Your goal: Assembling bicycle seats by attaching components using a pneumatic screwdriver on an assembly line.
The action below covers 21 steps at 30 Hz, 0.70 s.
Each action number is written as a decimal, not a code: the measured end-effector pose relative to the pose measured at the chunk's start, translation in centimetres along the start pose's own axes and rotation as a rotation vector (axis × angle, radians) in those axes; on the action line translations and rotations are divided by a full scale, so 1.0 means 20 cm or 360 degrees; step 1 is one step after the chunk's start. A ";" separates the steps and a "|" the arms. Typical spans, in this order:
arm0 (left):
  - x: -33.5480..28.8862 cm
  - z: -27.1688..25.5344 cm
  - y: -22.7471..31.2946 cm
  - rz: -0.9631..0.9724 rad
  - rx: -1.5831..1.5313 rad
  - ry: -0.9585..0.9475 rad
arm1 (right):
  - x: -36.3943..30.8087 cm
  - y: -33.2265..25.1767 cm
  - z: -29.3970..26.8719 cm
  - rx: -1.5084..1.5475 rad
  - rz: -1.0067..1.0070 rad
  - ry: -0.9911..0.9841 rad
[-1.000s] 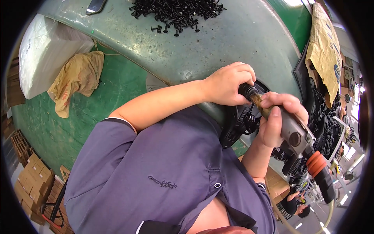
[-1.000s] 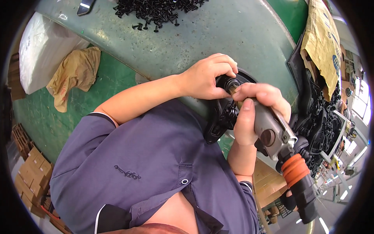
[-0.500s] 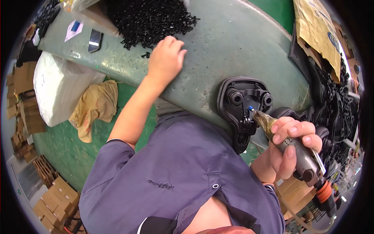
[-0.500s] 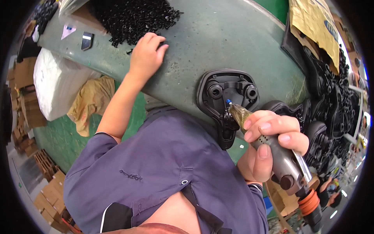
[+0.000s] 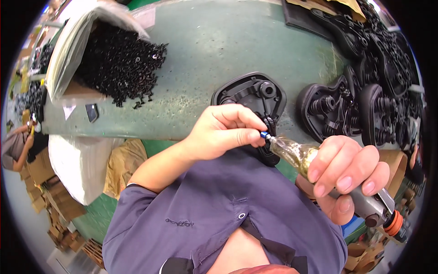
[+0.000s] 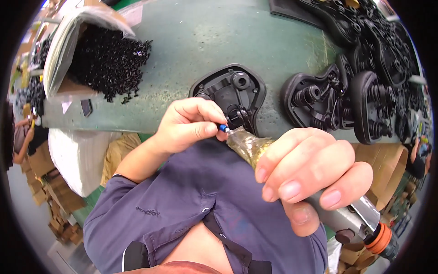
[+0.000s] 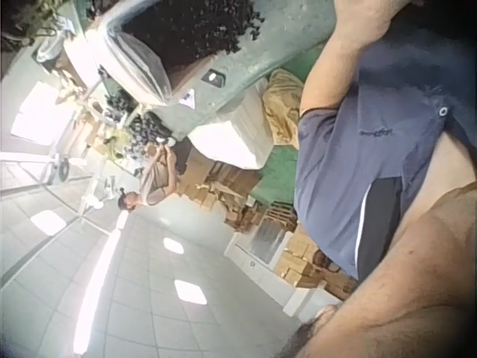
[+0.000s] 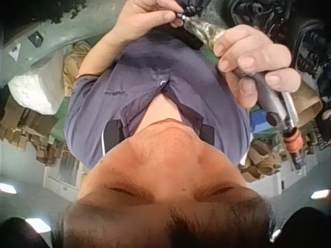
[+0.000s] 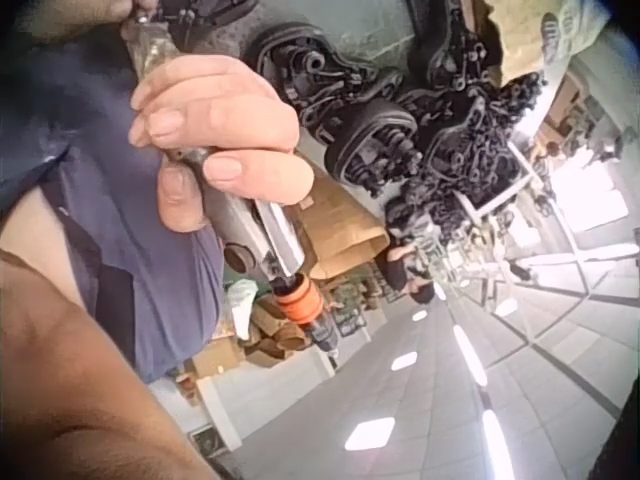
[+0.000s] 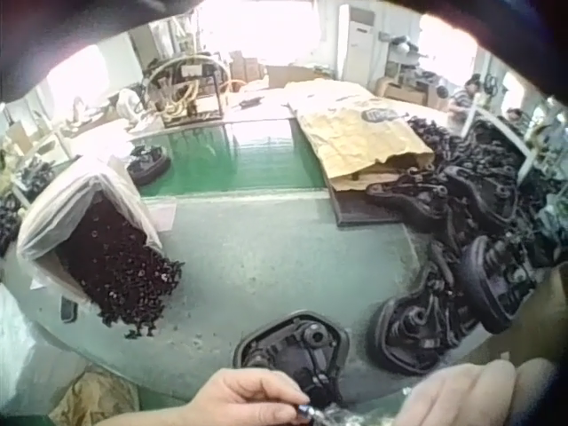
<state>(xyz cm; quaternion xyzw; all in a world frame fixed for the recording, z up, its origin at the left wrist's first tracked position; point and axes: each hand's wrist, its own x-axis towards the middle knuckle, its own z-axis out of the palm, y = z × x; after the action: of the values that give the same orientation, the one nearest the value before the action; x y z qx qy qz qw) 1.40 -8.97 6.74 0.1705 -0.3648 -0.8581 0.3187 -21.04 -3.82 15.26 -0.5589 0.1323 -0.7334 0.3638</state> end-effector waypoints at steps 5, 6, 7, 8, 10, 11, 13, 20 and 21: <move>0.06 0.01 -0.06 0.0106 0.0143 -0.0101 | -0.02 -0.04 -0.05 0.0012 -0.0007 -0.0115; 0.08 0.01 -0.06 0.0228 0.0353 -0.0107 | -0.03 -0.05 -0.06 0.0018 0.0005 -0.0124; 0.09 0.01 -0.05 0.0264 0.0497 -0.0143 | -0.03 -0.07 -0.07 0.0013 0.0042 -0.0135; 0.10 0.01 -0.05 0.0247 0.0506 -0.0165 | -0.03 -0.08 -0.07 -0.0001 0.0025 -0.0115; 0.11 0.02 -0.05 0.0237 0.0442 -0.0194 | -0.03 -0.08 -0.08 0.0017 0.0051 -0.0125; 0.11 0.04 -0.03 0.0087 0.0305 -0.0190 | -0.03 -0.09 -0.08 0.0033 0.0047 -0.0115; 0.11 0.04 -0.02 0.0028 0.0531 -0.0199 | -0.05 -0.08 -0.11 0.0022 0.0050 -0.0118; 0.42 -0.11 0.22 0.0671 0.2558 -0.0213 | -0.04 -0.07 -0.18 -0.0409 0.0051 -0.0153; 0.46 -0.15 0.22 0.0578 0.2561 -0.0292 | -0.03 -0.04 -0.20 -0.0421 0.0074 -0.0162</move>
<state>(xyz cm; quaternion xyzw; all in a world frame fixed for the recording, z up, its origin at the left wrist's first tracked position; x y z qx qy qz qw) -1.90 -19.04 7.31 0.2142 -0.9136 -0.2806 0.2018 -25.02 -3.80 13.96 -0.6352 0.2223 -0.6716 0.3101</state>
